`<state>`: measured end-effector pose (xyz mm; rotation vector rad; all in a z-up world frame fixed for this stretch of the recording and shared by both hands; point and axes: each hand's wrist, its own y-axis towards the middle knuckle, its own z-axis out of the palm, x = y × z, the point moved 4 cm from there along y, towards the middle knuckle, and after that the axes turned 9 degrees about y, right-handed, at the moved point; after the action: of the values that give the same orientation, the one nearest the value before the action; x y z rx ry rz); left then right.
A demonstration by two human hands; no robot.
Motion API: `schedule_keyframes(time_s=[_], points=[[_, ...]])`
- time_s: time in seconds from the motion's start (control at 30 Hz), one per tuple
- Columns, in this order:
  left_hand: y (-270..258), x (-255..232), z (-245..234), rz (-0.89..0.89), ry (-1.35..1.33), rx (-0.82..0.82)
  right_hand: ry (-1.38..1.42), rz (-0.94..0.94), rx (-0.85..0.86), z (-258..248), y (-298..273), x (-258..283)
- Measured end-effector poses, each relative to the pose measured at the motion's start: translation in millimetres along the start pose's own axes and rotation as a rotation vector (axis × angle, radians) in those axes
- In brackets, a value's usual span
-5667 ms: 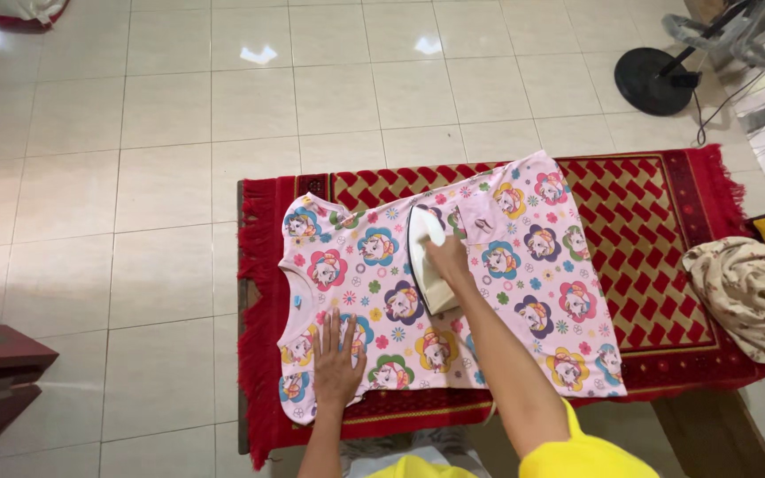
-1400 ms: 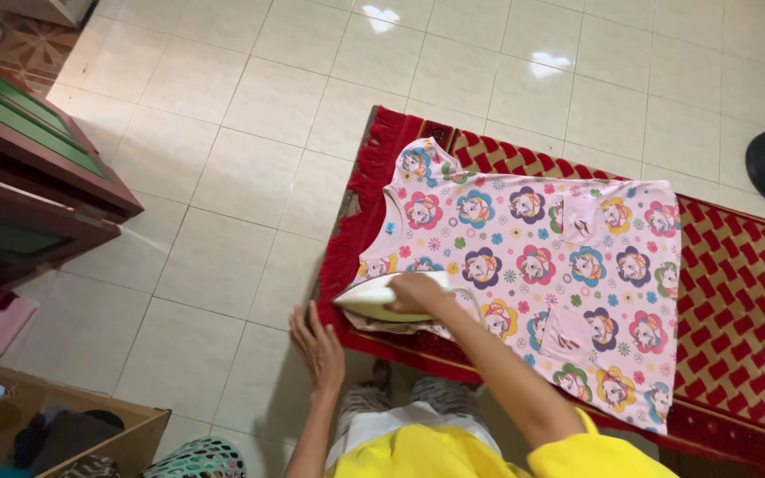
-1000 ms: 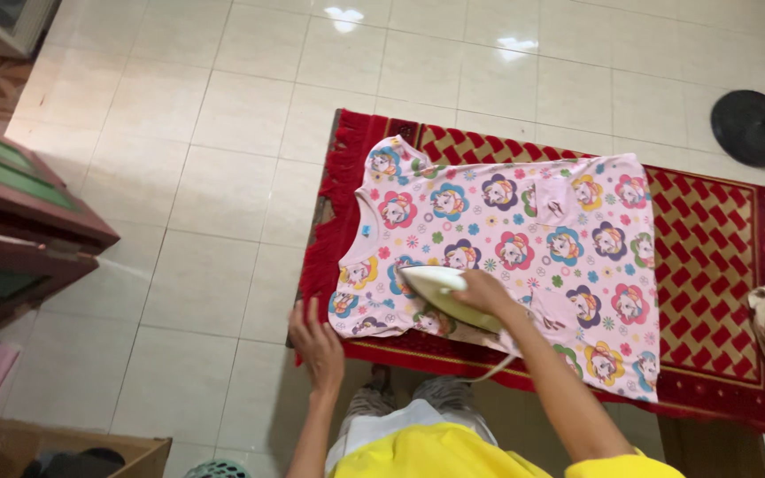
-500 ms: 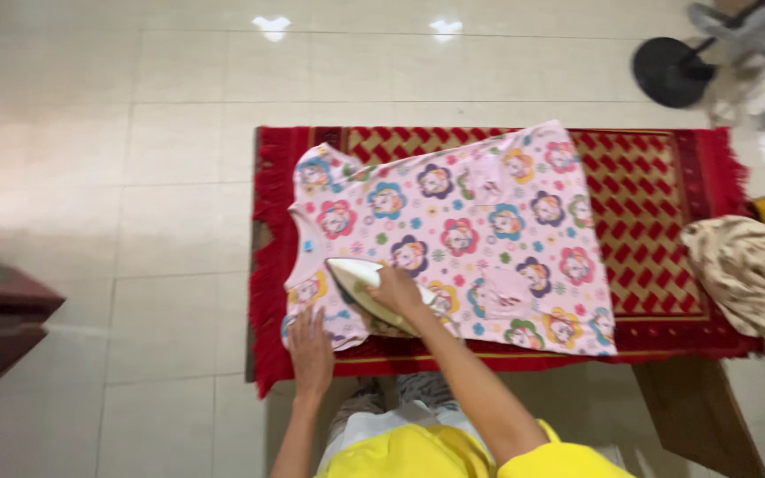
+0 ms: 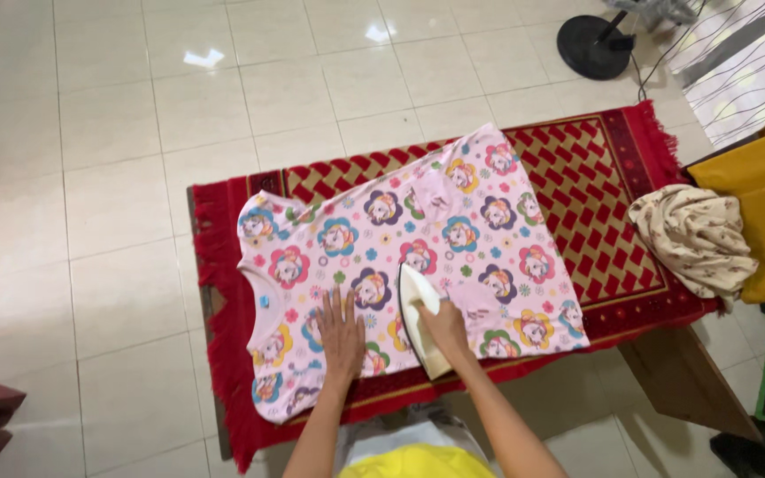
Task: The person irons a pink patterned shirt laid out on a red patterned mat. They use a white iron to smooth the fabric, moving it across the surface and occasionally adjusting the shirt with their left hand.
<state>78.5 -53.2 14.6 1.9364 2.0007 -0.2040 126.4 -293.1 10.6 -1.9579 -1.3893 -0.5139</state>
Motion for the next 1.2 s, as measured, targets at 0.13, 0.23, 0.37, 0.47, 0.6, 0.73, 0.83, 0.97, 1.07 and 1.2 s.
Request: schedule_keyframes(time_s=[0.13,0.23,0.37,0.47,0.6,0.73,0.83,0.97,1.07,1.2], points=[[11.8,-8.2,-6.8,0.018,0.087,-0.062,0.067,0.057,0.028,13.1,25.0,4.7],[15.4,-10.0,-13.1,-0.007,0.106,-0.047,0.086,0.066,0.034,22.1,81.8,33.4],[22.5,-11.3,-14.7,-0.031,0.134,-0.018,0.114,-0.038,-0.084,31.5,180.8,89.3],[23.4,-11.6,-15.5,-0.042,0.132,-0.001,0.178,0.09,-0.013,40.5,224.5,114.6],[22.8,-10.2,-12.1,-0.053,0.143,0.025,0.186,-0.019,0.146,33.4,200.5,116.6],[19.7,-9.0,-8.0,-0.048,0.16,0.043,0.133,0.139,0.287,21.7,105.5,88.3],[23.4,-6.9,-6.2,-0.053,0.173,0.042,0.21,0.027,0.331,15.9,56.7,89.8],[21.7,-5.8,-3.5,-0.063,0.167,0.052,0.161,0.06,0.324,31.6,87.3,112.1],[26.5,-3.7,-4.9,-0.065,0.152,0.027,0.311,-0.18,0.211,49.3,148.5,163.4],[18.5,-3.9,-3.4,-0.076,0.096,0.006,0.167,-0.013,0.187,70.1,199.5,199.8]])
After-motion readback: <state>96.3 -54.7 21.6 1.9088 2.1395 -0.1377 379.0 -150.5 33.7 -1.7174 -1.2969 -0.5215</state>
